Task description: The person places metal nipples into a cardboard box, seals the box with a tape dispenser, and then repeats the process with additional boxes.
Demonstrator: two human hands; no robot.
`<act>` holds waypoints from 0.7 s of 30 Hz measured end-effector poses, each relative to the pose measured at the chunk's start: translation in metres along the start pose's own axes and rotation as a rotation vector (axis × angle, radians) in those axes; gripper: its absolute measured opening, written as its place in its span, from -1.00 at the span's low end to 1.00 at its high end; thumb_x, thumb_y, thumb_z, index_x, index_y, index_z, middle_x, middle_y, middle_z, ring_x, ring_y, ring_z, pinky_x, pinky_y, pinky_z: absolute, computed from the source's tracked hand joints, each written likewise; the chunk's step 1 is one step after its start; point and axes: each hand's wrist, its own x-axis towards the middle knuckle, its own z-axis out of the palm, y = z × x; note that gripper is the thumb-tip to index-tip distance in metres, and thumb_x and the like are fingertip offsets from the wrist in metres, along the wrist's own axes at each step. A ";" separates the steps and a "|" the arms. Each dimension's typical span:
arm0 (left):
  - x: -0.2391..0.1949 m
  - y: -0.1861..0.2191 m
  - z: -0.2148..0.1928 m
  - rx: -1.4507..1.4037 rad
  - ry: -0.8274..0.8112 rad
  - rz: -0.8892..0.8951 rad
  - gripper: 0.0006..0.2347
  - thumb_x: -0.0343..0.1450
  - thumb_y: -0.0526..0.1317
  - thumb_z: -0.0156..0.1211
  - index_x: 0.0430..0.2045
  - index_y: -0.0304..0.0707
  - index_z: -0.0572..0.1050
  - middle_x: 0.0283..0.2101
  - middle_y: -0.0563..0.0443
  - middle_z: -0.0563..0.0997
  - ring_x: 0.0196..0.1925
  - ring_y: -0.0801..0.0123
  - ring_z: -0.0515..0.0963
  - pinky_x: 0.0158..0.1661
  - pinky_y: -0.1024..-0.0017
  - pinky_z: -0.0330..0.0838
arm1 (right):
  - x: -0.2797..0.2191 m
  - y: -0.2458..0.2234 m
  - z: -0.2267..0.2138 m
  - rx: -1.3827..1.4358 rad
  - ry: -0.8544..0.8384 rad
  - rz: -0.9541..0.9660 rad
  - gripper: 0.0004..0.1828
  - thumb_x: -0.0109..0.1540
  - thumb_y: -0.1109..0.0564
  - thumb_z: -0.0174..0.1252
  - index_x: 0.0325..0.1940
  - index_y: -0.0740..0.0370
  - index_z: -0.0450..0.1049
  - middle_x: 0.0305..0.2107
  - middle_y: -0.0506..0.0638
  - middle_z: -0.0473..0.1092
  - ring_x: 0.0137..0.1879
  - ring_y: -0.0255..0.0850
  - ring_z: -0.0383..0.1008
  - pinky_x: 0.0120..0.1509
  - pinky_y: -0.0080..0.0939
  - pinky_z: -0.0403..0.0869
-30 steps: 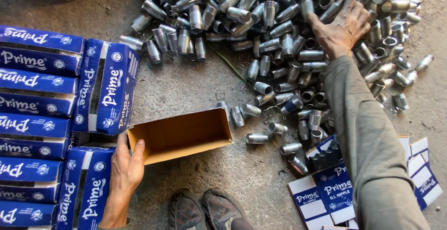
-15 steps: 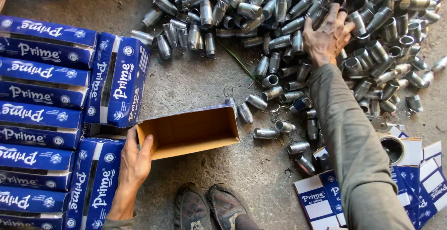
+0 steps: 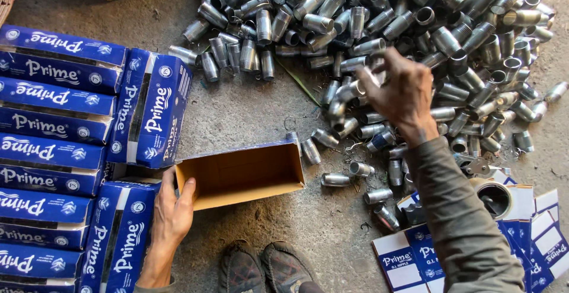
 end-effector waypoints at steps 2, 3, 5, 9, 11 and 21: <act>0.000 0.001 0.000 0.011 0.009 0.016 -0.59 0.49 -0.14 0.04 0.23 -0.31 0.38 0.27 -0.28 0.54 0.31 -0.13 0.47 0.24 0.09 0.26 | 0.024 0.005 0.001 0.015 0.227 0.029 -0.57 0.48 -0.12 0.39 -0.26 0.14 0.39 -0.48 -0.12 0.50 -0.45 -0.25 0.45 -0.27 -0.13 0.41; -0.001 0.001 0.000 0.013 0.008 0.017 -0.59 0.49 -0.14 0.04 0.23 -0.31 0.38 0.27 -0.28 0.54 0.31 -0.13 0.47 0.24 0.09 0.26 | 0.043 0.007 0.006 0.016 0.227 0.031 -0.57 0.48 -0.12 0.39 -0.26 0.14 0.39 -0.48 -0.12 0.50 -0.45 -0.25 0.45 -0.27 -0.13 0.41; 0.001 0.004 0.000 0.024 0.014 0.028 -0.53 0.48 -0.13 0.04 0.30 -0.33 0.34 0.37 -0.29 0.47 0.40 -0.13 0.40 0.32 0.10 0.20 | 0.083 0.012 0.014 0.191 -0.128 0.018 -0.23 0.28 -0.05 0.28 0.45 0.34 0.19 0.22 0.37 0.30 0.28 0.18 0.30 0.36 0.26 0.36; 0.000 0.005 -0.002 0.024 0.005 -0.008 -0.55 0.48 -0.12 0.04 0.27 -0.31 0.36 0.34 -0.27 0.49 0.38 -0.11 0.43 0.28 0.10 0.23 | 0.119 0.008 0.046 0.193 -0.486 0.111 0.20 0.05 -0.08 0.48 0.63 0.08 -0.04 0.49 0.32 -0.04 0.55 0.27 -0.02 0.55 0.47 0.14; -0.001 0.006 -0.002 0.021 0.003 -0.001 -0.54 0.47 -0.12 0.05 0.28 -0.31 0.36 0.34 -0.26 0.49 0.37 -0.10 0.43 0.29 0.11 0.23 | 0.122 0.003 0.062 0.155 -0.415 0.163 0.28 -0.01 -0.25 0.57 0.59 0.00 -0.04 0.42 0.30 0.09 0.53 0.24 0.01 0.47 0.61 0.15; -0.001 0.001 -0.004 0.023 -0.001 0.055 -0.56 0.47 -0.15 0.05 0.26 -0.30 0.38 0.30 -0.25 0.54 0.33 -0.08 0.48 0.28 0.13 0.26 | 0.120 0.005 0.114 0.079 -0.367 0.113 0.65 -0.18 -0.29 0.75 0.68 -0.09 -0.26 0.03 0.13 0.35 0.17 0.10 0.21 0.32 0.18 0.42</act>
